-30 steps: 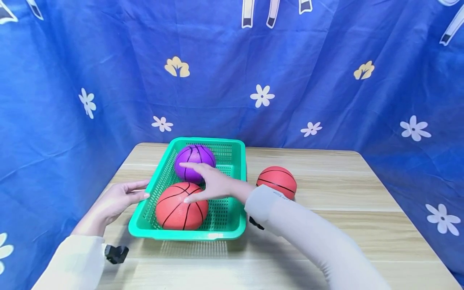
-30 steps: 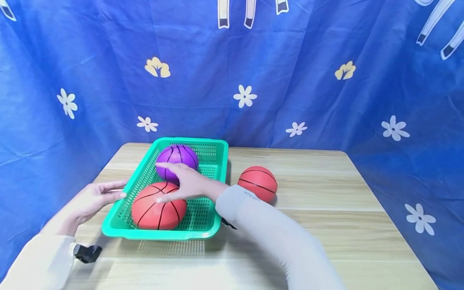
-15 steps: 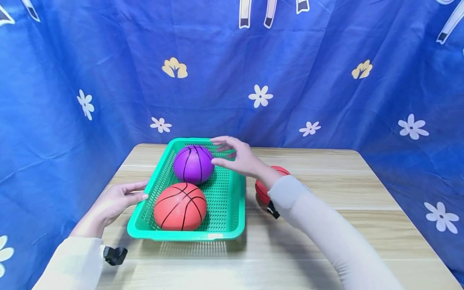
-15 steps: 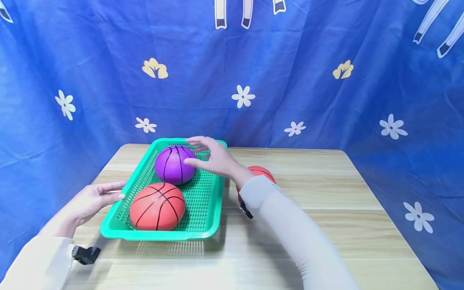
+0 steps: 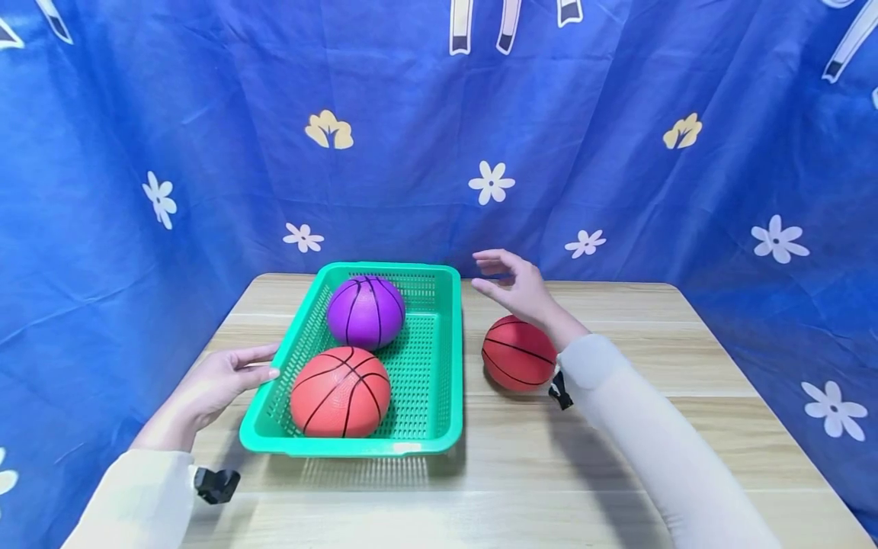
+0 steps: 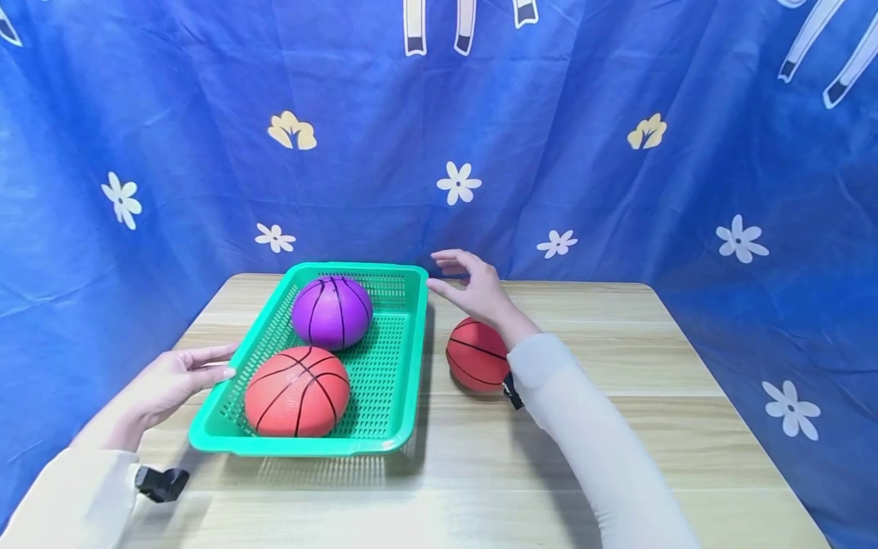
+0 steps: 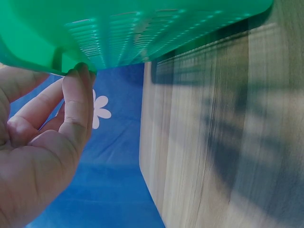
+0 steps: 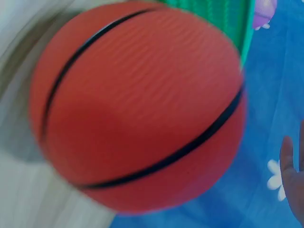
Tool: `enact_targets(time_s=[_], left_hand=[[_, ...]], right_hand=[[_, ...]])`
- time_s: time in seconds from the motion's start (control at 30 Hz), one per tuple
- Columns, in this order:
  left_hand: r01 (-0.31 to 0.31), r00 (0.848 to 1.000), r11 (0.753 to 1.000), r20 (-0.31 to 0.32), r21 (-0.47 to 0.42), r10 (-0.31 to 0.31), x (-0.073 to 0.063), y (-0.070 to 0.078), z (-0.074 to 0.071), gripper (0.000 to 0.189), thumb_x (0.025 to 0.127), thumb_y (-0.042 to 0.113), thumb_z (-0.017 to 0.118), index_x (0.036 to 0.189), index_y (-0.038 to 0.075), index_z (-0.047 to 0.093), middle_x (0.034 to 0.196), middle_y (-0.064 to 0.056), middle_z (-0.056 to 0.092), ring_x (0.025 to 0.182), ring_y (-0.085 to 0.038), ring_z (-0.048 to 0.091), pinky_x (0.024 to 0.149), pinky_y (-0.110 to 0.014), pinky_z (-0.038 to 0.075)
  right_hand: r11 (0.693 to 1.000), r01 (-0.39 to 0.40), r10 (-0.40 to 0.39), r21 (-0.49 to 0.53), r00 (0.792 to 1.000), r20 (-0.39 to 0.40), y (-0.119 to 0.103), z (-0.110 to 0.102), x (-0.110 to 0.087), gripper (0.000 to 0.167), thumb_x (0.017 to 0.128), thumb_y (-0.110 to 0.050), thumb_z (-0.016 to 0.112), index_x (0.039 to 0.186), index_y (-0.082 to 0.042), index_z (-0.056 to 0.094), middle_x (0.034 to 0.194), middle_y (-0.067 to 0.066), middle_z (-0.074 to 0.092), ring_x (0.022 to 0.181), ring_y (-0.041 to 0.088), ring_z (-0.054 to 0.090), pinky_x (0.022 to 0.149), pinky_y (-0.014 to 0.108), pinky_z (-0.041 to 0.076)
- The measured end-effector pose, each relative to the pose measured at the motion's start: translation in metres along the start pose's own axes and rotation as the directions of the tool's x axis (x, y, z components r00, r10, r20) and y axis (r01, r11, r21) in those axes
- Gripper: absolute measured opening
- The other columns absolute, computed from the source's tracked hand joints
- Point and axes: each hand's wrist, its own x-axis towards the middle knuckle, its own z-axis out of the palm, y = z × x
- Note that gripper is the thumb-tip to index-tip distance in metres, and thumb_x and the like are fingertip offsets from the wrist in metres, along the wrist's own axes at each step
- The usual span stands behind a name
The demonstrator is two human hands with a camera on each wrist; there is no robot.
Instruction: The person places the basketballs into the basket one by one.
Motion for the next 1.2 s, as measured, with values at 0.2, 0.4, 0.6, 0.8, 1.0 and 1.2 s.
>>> enact_targets(time_s=[0.2,0.4,0.6,0.8,1.0,1.2], left_hand=[[0.001,1.000,1.000,-0.005,0.019,-0.001,-0.001,0.001,0.000,0.060,0.095,0.026,0.062,0.140,-0.007,0.040,0.138,-0.026,0.045,0.123,-0.039,0.044,0.099,-0.050,0.042],[0.006,1.000,1.000,-0.007,0.027,-0.006,-0.003,0.002,0.000,0.061,0.095,0.028,0.062,0.141,-0.007,0.040,0.138,-0.026,0.045,0.124,-0.041,0.043,0.098,-0.051,0.042],[0.012,1.000,1.000,-0.009,0.029,-0.011,-0.002,0.002,0.000,0.061,0.095,0.027,0.062,0.141,-0.006,0.040,0.137,-0.026,0.045,0.124,-0.040,0.044,0.099,-0.052,0.041],[0.010,1.000,1.000,-0.005,0.025,-0.010,-0.003,0.002,0.001,0.061,0.095,0.027,0.062,0.141,-0.006,0.040,0.138,-0.026,0.044,0.124,-0.040,0.043,0.099,-0.051,0.040],[0.015,1.000,1.000,-0.008,0.022,-0.015,-0.003,0.004,0.000,0.063,0.094,0.030,0.062,0.141,-0.006,0.040,0.138,-0.026,0.044,0.124,-0.040,0.043,0.099,-0.051,0.041],[0.010,1.000,1.000,-0.010,0.026,-0.010,-0.003,0.003,0.000,0.063,0.094,0.030,0.062,0.141,-0.006,0.041,0.137,-0.026,0.046,0.122,-0.039,0.045,0.099,-0.051,0.041]], right_hand=[[0.995,-0.082,0.080,-0.050,0.996,-0.039,0.018,-0.016,-0.016,0.044,0.087,-0.017,0.071,0.129,-0.010,0.058,0.126,0.010,0.060,0.115,0.024,0.055,0.093,0.050,0.046],[0.986,-0.169,0.169,-0.009,0.985,-0.026,0.006,-0.024,-0.033,0.052,0.087,-0.010,0.069,0.135,-0.001,0.050,0.132,0.021,0.051,0.122,0.036,0.047,0.097,0.057,0.040],[0.979,-0.202,0.202,0.003,0.979,-0.024,0.021,-0.027,-0.052,0.057,0.087,-0.014,0.069,0.139,-0.005,0.046,0.136,0.018,0.049,0.123,0.036,0.045,0.095,0.058,0.040],[0.977,-0.215,0.215,0.004,0.977,0.004,0.055,-0.027,-0.072,0.063,0.088,-0.017,0.070,0.143,-0.009,0.042,0.141,0.015,0.044,0.126,0.034,0.043,0.097,0.057,0.040],[0.963,-0.260,0.255,0.069,0.964,0.076,0.031,-0.030,-0.091,0.069,0.085,-0.006,0.070,0.144,0.000,0.035,0.143,0.022,0.038,0.127,0.043,0.038,0.099,0.058,0.039],[0.956,-0.288,0.278,0.064,0.952,0.125,0.037,-0.034,-0.104,0.080,0.080,-0.006,0.075,0.147,-0.003,0.031,0.144,0.026,0.034,0.125,0.046,0.039,0.093,0.056,0.044]])
